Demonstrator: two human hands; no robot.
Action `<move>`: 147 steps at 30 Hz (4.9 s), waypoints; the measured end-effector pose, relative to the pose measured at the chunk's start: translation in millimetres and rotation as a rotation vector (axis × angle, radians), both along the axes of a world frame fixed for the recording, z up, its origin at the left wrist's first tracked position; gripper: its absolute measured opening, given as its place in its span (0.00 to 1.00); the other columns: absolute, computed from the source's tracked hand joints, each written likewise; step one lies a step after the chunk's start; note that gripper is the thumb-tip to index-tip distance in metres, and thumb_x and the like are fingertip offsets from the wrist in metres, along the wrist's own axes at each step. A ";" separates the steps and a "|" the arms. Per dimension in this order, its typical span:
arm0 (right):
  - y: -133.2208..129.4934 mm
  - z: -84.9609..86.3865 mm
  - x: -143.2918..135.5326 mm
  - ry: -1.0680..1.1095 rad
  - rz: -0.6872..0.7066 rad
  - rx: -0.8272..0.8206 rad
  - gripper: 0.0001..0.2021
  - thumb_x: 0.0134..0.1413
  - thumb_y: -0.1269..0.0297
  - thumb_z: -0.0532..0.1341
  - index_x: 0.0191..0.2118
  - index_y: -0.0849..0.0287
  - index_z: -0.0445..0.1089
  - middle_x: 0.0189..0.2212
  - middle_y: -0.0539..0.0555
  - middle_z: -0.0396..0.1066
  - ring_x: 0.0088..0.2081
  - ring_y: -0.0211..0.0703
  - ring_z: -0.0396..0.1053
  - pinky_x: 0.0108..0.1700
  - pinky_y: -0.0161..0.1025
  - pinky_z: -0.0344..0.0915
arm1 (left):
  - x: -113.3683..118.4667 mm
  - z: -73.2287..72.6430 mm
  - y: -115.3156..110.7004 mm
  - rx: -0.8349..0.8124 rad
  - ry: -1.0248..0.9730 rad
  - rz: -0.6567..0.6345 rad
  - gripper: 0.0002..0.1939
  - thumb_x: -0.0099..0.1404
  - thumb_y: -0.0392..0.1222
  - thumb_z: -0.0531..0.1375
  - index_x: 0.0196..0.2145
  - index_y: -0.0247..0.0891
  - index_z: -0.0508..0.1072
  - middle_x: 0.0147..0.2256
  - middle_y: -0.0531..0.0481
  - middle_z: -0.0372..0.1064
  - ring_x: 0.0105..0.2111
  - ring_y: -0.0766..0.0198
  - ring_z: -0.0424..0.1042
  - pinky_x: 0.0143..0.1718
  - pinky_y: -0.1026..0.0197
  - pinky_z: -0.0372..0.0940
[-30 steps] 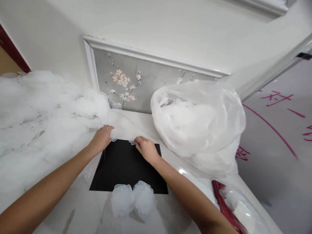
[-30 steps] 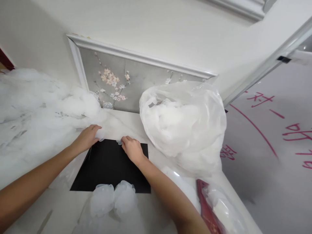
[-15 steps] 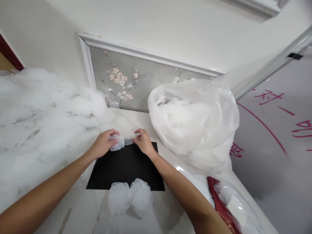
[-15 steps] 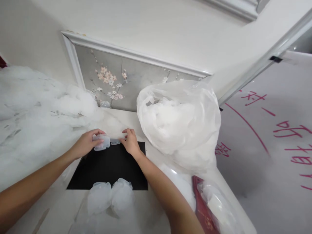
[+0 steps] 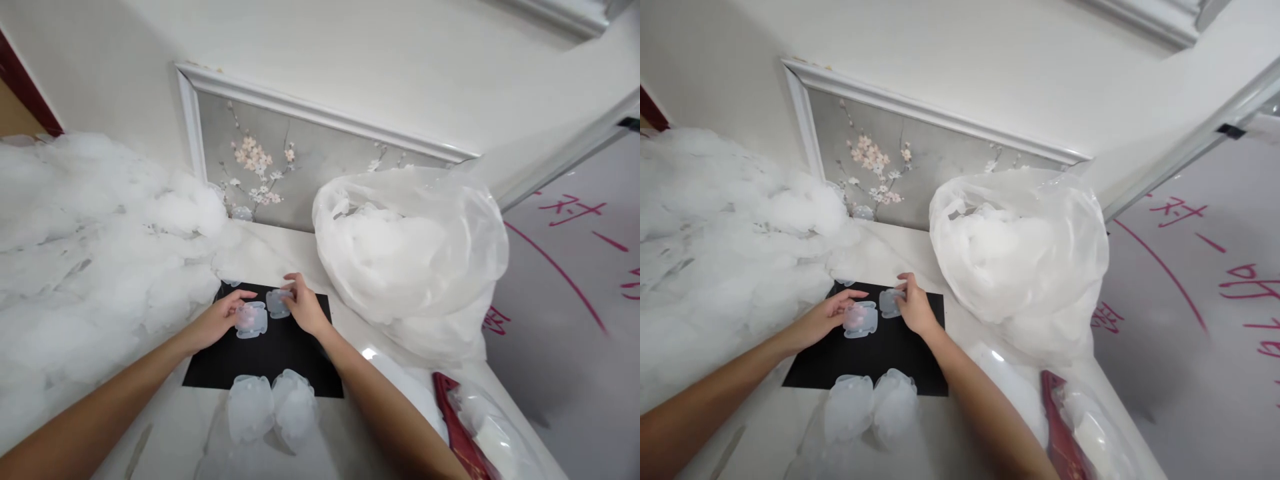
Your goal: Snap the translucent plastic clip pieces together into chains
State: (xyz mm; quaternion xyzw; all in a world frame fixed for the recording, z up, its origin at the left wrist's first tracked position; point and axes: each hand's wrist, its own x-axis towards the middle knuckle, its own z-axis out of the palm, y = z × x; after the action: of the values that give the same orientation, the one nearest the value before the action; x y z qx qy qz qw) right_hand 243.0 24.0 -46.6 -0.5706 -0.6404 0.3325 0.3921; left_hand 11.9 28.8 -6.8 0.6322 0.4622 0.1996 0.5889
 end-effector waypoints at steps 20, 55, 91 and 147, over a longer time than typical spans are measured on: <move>-58.3 -8.2 27.1 0.068 0.077 0.083 0.30 0.53 0.78 0.52 0.62 0.53 0.51 0.62 0.61 0.61 0.50 0.44 0.70 0.53 0.50 0.69 | -6.2 -17.8 5.3 0.083 -0.122 -0.126 0.35 0.52 0.32 0.54 0.59 0.45 0.59 0.53 0.45 0.69 0.50 0.56 0.73 0.51 0.55 0.66; -117.5 45.8 -82.1 -0.357 1.102 0.295 0.16 0.58 0.78 0.55 0.52 0.59 0.64 0.44 0.51 0.69 0.43 0.33 0.68 0.46 0.27 0.62 | -0.7 -9.3 5.2 0.101 -0.079 -0.089 0.28 0.52 0.35 0.56 0.53 0.41 0.66 0.46 0.46 0.75 0.46 0.55 0.75 0.51 0.51 0.68; -40.2 -10.6 32.9 -0.123 -0.014 0.107 0.34 0.37 0.83 0.48 0.53 0.56 0.68 0.52 0.55 0.70 0.57 0.48 0.65 0.61 0.53 0.60 | -6.7 -16.4 5.4 0.074 -0.162 -0.128 0.36 0.49 0.28 0.53 0.57 0.43 0.62 0.53 0.45 0.70 0.51 0.56 0.73 0.53 0.52 0.67; -49.6 20.2 21.9 0.899 0.017 -0.396 0.19 0.45 0.54 0.71 0.41 0.55 0.70 0.27 0.46 0.71 0.24 0.33 0.64 0.27 0.31 0.60 | 2.0 4.4 -8.2 -0.202 -0.240 0.092 0.21 0.58 0.54 0.66 0.45 0.40 0.79 0.39 0.45 0.79 0.37 0.57 0.75 0.40 0.58 0.68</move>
State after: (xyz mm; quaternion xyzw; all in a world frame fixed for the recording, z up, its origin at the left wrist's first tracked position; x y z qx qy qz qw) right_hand 264.9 -25.6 -26.4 -0.4288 -0.3370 0.6645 0.5109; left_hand 13.9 20.6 -2.4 0.5195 0.4348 0.2531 0.6907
